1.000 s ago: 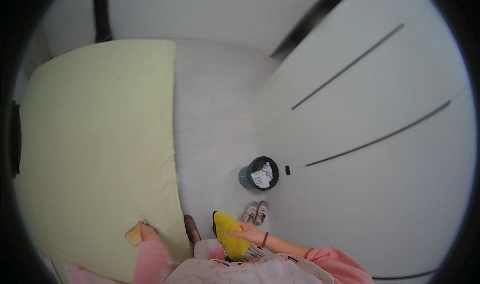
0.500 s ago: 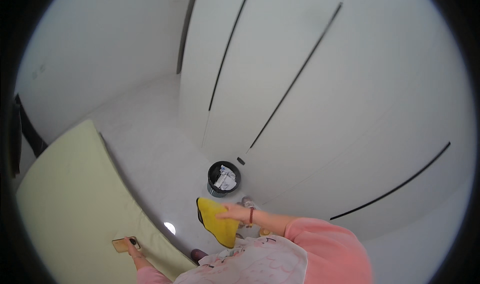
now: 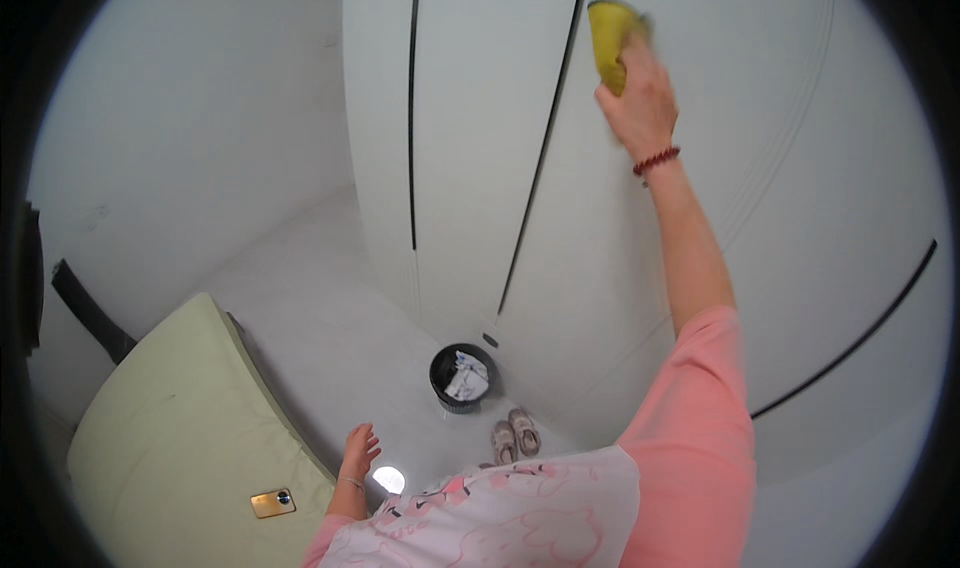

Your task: The person wipes the exterior of a white wardrobe door using a yellow cloth. They move around the room, pick up a phone from the bed, and continue wiping different sections of the wardrobe door.

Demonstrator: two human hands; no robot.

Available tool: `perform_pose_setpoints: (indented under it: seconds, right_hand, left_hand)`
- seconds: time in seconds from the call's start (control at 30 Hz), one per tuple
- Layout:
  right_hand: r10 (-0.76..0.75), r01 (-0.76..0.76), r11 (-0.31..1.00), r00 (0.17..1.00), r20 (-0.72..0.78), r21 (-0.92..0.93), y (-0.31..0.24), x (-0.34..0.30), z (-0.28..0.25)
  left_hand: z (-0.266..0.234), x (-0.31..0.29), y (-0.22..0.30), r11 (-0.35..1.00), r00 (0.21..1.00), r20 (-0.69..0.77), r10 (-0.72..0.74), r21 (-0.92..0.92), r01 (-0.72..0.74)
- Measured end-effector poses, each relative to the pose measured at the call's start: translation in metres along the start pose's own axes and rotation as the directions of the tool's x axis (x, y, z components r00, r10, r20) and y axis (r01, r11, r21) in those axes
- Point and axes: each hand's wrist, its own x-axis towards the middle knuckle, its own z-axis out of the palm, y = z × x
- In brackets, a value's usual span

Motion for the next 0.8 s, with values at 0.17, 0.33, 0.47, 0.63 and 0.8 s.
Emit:
perform_pose_setpoints:
  seconds: [0.17, 0.33, 0.47, 0.63, 0.8]
  right_hand:
    - [-0.178, 0.242, 0.898, 0.963, 0.200, -0.367, 0.021, 0.063, 0.060]
    - [-0.371, 0.490, 0.847, 0.824, 0.428, -0.208, 0.051, 0.004, 0.121]
    - [-0.543, 0.622, 0.780, 0.624, 0.562, 0.063, 0.052, -0.036, 0.105]
    - [-0.568, 0.588, 0.796, 0.646, 0.509, 0.142, 0.056, -0.041, 0.098]
    - [-0.395, 0.400, 0.911, 0.916, 0.068, -0.102, 0.060, 0.001, 0.104]
  left_hand:
    - [0.081, -0.021, 0.095, 0.977, 0.976, 0.040, 0.213, 0.011, -0.214]
    - [0.176, -0.018, 0.130, 0.962, 0.950, 0.161, 0.268, 0.006, -0.272]
    - [0.232, -0.011, 0.152, 0.940, 0.911, 0.292, 0.291, 0.088, -0.329]
    - [0.326, -0.043, 0.249, 0.712, 0.672, 0.489, 0.556, 0.137, -0.688]
    - [0.434, -0.108, 0.366, 0.363, 0.221, 0.538, 0.813, -0.174, -0.915]
